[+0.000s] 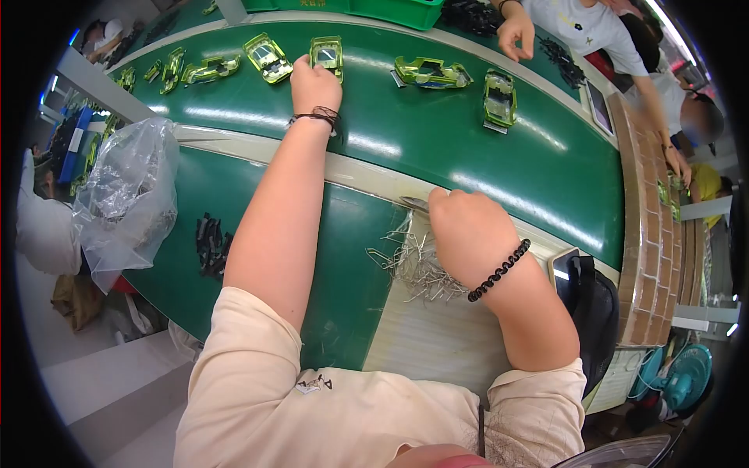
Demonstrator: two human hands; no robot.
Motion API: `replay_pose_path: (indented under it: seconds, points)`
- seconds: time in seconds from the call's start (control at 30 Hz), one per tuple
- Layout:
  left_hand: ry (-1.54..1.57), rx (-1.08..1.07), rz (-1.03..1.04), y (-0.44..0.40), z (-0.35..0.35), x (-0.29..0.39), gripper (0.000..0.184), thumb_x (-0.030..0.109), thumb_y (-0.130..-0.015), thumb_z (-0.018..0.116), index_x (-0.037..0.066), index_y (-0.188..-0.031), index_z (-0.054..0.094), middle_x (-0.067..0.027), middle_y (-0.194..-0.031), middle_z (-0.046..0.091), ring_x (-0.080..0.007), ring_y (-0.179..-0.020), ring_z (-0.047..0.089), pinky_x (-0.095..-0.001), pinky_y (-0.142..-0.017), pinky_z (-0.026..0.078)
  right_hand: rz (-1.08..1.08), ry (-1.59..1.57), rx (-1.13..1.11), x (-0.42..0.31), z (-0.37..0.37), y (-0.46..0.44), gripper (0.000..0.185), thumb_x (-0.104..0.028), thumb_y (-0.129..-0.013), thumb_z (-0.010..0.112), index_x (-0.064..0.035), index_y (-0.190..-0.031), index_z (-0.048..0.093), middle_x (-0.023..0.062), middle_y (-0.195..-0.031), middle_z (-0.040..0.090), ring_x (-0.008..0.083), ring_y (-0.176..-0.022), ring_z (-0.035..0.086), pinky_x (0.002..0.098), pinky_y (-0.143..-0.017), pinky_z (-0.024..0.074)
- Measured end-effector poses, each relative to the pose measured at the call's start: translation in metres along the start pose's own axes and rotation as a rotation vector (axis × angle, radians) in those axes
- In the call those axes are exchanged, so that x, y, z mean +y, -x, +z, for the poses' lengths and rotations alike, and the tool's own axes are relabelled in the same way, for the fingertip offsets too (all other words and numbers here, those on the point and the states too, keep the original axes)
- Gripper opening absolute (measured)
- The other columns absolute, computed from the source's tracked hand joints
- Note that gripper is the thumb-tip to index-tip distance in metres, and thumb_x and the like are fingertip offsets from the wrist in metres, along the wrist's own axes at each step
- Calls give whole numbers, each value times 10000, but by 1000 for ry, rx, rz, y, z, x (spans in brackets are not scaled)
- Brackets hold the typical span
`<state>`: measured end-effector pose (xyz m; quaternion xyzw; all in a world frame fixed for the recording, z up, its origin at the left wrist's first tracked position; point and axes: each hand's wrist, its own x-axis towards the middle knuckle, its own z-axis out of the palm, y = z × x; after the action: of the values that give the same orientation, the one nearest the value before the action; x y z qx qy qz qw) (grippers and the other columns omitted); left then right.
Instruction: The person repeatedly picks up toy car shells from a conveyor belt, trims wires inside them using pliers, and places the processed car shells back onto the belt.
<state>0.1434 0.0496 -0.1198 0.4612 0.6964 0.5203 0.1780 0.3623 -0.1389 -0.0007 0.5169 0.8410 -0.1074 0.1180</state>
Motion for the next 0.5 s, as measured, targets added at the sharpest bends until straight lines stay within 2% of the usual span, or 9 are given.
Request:
replay_pose_path:
  seconds: [0.1, 0.17, 0.23, 0.27, 0.37, 0.4, 0.5]
  points:
    - [-533, 252, 387, 19, 9, 6, 502, 124, -871, 556, -11, -1345, 459, -232, -1416, 441, -419, -1305, 408, -535, -1079, 322, -35, -21, -4, 1, 1, 1, 127, -43, -824, 576, 31, -924, 600, 210, -867, 683, 343, -836, 685, 404, -728, 567]
    - [-589, 134, 606, 39, 1, 36, 567, 148, -806, 614, 113, -1359, 494, -188, -1480, 394, -424, -1361, 333, -559, -1102, 277, -59, -33, -13, 1, 1, 0, 127, -40, -819, 582, 31, -924, 599, 210, -867, 682, 342, -833, 683, 402, -729, 566]
    - [-487, -70, 842, 51, 10, 45, 573, 139, -779, 635, 196, -1338, 524, -183, -1467, 412, -437, -1341, 362, -538, -1099, 312, -78, -34, -25, -1, 2, 0, 127, -33, -813, 587, 31, -923, 598, 207, -869, 680, 342, -838, 681, 400, -732, 564]
    - [-399, -135, 915, 58, 18, 41, 491, 184, -807, 660, 190, -1287, 557, -196, -1453, 417, -457, -1306, 399, -516, -1079, 359, -81, -28, -25, -1, 1, 1, 128, -31, -809, 591, 29, -922, 599, 202, -869, 679, 337, -841, 681, 399, -733, 563]
    - [-363, -445, 561, 65, 22, 33, 422, 253, -836, 685, 165, -1234, 577, -213, -1440, 426, -458, -1272, 440, -476, -1055, 404, -100, -2, -24, -1, 0, 2, 130, -26, -801, 598, 23, -921, 600, 189, -871, 678, 322, -847, 681, 394, -730, 560]
    - [-347, -434, 525, 63, 18, 35, 342, 280, -847, 710, 139, -1139, 602, -201, -1374, 487, -426, -1226, 488, -449, -1028, 426, -113, 10, -20, -1, -1, 2, 130, -27, -799, 600, 21, -921, 600, 185, -872, 678, 316, -848, 681, 391, -727, 558]
    - [-279, -482, 518, 55, 14, 29, 264, 232, -830, 734, 114, -1039, 625, -162, -1260, 555, -392, -1166, 526, -449, -985, 442, -121, 40, -5, -3, 2, 3, 130, -33, -795, 605, 13, -917, 602, 172, -865, 680, 302, -839, 683, 387, -714, 552]
